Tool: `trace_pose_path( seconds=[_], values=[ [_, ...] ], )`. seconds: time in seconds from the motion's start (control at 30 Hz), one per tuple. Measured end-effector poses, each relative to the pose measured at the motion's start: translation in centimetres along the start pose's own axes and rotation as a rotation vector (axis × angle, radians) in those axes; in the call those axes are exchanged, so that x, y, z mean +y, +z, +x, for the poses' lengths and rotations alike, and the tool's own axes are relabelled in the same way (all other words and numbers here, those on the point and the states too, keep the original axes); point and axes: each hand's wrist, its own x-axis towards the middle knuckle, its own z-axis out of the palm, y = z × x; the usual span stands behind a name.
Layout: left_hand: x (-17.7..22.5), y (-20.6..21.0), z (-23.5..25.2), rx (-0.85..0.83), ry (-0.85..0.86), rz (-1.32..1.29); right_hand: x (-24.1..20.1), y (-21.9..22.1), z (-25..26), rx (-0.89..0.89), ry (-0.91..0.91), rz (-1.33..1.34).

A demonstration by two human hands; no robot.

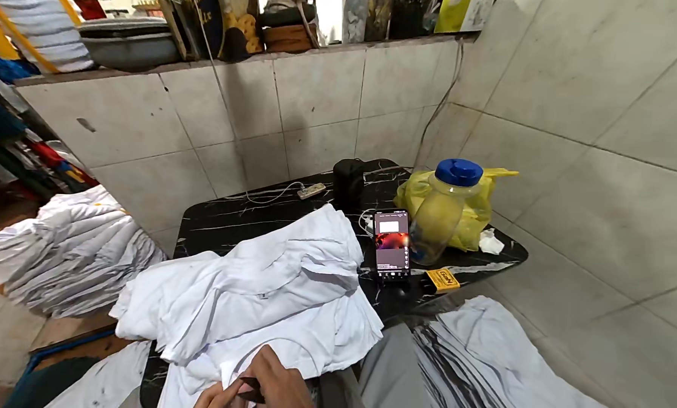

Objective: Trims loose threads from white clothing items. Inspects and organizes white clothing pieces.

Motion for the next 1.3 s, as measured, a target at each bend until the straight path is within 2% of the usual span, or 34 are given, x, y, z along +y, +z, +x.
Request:
trace_pose_path(
  seconds=[0.13,0.37,0.5,0.83,1.03,1.13,1.2,1.3],
  values=[
    [-0.9,-0.3,-0.2,-0.022,0.022,-0.053,1.3,-0.3,0.0,0.025,-0.041,0.041],
    [-0.9,-0.8,0.0,0.031,-0.122,-0.237,2.5,-1.7,0.3,-0.184,-0.049,-0.010],
    [-0.8,-1.2,0.1,0.010,-0.163,-0.293,2.5,-1.7,0.3,-0.181,-0.097,-0.030],
    [-0.8,-1.3,-0.1,-0.059,-0.075,-0.255,2.4,-0.7,0.6,-0.128,-0.164,-0.073],
    [-0.8,-1.4,-0.1,-0.057,-0.067,-0.257,1.4,-0.5,0.5,-0.160,-0.168,-0.113],
    [-0.8,-1.5,0.0,-0.057,-0.080,-0.300,1.5,0.2,0.3,-0.075,-0.136,-0.121],
    [-0.6,-1.5,0.1,-0.032,-0.096,-0.327,1.4,0.8,0.1,0.050,-0.107,-0.034],
    [0.0,-1.5,0.4,0.010,-0.136,-0.357,1.2,1.8,-0.1,0.129,-0.057,0.092]
  ],
)
